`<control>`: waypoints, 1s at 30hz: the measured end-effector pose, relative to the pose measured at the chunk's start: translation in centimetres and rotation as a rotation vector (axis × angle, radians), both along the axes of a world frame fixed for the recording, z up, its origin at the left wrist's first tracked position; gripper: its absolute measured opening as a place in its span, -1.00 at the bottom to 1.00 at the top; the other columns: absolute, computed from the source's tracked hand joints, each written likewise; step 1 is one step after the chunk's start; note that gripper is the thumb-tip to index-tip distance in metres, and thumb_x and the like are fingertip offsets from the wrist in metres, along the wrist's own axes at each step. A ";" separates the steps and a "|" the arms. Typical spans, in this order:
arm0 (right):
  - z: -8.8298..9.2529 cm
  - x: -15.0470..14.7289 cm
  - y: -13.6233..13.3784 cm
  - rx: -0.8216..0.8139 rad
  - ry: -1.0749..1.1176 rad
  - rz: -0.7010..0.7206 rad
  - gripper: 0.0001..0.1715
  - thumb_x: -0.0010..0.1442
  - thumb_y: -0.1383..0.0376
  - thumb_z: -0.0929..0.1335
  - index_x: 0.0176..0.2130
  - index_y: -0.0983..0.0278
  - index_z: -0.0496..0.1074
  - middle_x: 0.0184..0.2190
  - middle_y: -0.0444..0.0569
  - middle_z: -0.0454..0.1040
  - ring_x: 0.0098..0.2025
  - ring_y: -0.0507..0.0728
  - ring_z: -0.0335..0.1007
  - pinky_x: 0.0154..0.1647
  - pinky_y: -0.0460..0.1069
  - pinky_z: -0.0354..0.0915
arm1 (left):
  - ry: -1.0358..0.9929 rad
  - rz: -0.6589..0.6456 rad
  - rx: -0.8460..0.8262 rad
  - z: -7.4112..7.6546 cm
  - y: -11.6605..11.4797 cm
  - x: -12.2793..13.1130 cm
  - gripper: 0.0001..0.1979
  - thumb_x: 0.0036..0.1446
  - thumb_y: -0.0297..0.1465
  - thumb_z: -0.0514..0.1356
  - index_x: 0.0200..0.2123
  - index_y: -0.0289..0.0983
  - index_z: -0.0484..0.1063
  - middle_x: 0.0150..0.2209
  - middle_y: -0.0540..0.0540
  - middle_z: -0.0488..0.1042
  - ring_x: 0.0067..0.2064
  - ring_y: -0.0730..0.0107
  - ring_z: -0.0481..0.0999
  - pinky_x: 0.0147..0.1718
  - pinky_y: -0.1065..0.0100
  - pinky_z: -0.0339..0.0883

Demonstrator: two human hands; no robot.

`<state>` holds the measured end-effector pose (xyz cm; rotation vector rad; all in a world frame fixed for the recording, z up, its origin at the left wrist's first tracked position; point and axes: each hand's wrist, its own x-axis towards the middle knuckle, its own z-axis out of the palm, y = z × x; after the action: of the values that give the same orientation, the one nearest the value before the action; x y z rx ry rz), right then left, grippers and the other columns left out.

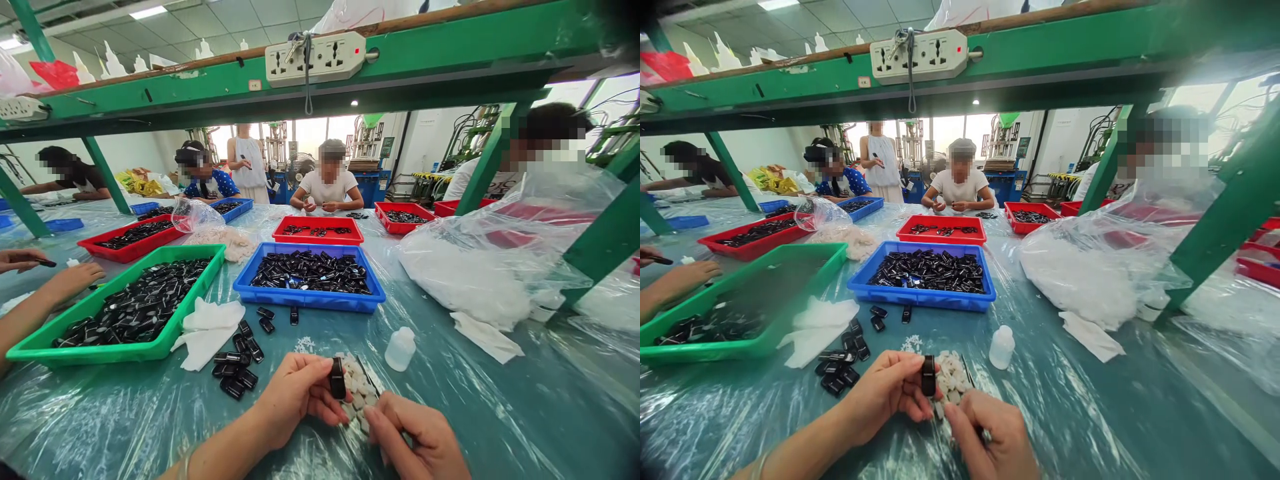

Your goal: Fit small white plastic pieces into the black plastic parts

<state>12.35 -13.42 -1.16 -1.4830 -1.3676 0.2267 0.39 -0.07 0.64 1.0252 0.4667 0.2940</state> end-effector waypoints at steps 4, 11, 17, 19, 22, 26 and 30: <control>1.0 1.9 0.4 0.297 -0.068 -0.274 -0.95 0.16 0.28 0.34 -0.34 0.21 0.35 -0.36 -0.06 0.38 -0.31 0.12 0.33 -0.33 -0.04 0.25 | 0.006 -0.002 0.014 0.1 0.0 0.0 -0.64 0.03 -0.21 0.19 -0.44 -0.46 0.47 -0.46 -0.24 0.52 -0.55 0.44 0.51 -0.62 0.57 0.33; 0.2 6.3 2.1 0.068 0.155 -0.673 -0.07 -0.14 -0.04 0.41 0.12 0.25 0.08 0.10 0.19 0.18 0.13 0.41 0.10 0.00 0.28 0.14 | 0.006 -0.010 0.039 0.3 -0.1 -0.1 -0.68 -0.06 -0.24 0.25 -0.40 -0.45 0.50 -0.45 -0.21 0.50 -0.53 0.46 0.49 -0.61 0.56 0.32; -2.8 7.9 3.0 -0.092 0.244 -0.532 -0.04 -0.17 0.01 0.41 0.12 0.31 0.07 0.07 0.24 0.28 0.11 0.38 0.19 0.01 0.26 0.21 | 0.015 -0.052 0.096 0.3 -0.2 -0.3 -0.70 -0.11 -0.35 0.29 -0.29 -0.42 0.52 -0.39 -0.20 0.51 -0.50 0.47 0.50 -0.56 0.55 0.33; -3.1 8.1 3.1 -0.120 0.257 -0.490 -0.07 -0.14 0.02 0.39 0.12 0.33 0.08 0.07 0.24 0.29 0.07 0.36 0.25 0.03 0.24 0.21 | 0.012 -0.064 0.107 0.3 -0.3 -0.3 -0.71 -0.12 -0.37 0.29 -0.29 -0.42 0.53 -0.37 -0.19 0.51 -0.49 0.47 0.50 -0.55 0.55 0.34; -2.9 8.3 3.2 -0.158 0.258 -0.433 -0.17 -0.10 0.03 0.37 0.09 0.33 0.14 0.06 0.21 0.32 -0.01 0.32 0.33 0.01 0.21 0.24 | 0.006 -0.090 0.113 0.2 -0.4 -0.3 -0.74 -0.11 -0.37 0.29 -0.32 -0.41 0.53 -0.37 -0.18 0.51 -0.49 0.49 0.49 -0.55 0.56 0.34; -2.5 8.5 3.2 -0.193 0.244 -0.376 -0.38 -0.06 0.05 0.35 -0.05 0.30 0.29 -0.07 0.14 0.45 -0.11 0.31 0.40 -0.07 0.17 0.28 | -0.008 -0.129 0.126 0.1 -0.4 -0.2 -0.76 -0.09 -0.37 0.29 -0.34 -0.41 0.54 -0.37 -0.18 0.50 -0.51 0.54 0.48 -0.55 0.57 0.34; -2.2 8.3 3.0 -0.205 0.230 -0.351 -0.46 -0.03 0.03 0.34 -0.12 0.30 0.32 -0.18 0.11 0.50 -0.20 0.30 0.44 -0.17 0.13 0.32 | -0.008 -0.150 0.116 -0.1 -0.5 -0.1 -0.75 -0.11 -0.37 0.30 -0.33 -0.41 0.54 -0.39 -0.17 0.50 -0.52 0.54 0.48 -0.56 0.57 0.35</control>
<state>20.67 -10.45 -3.36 -1.7797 -0.9040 0.3083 0.27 -0.61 0.50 1.1649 0.3665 0.1931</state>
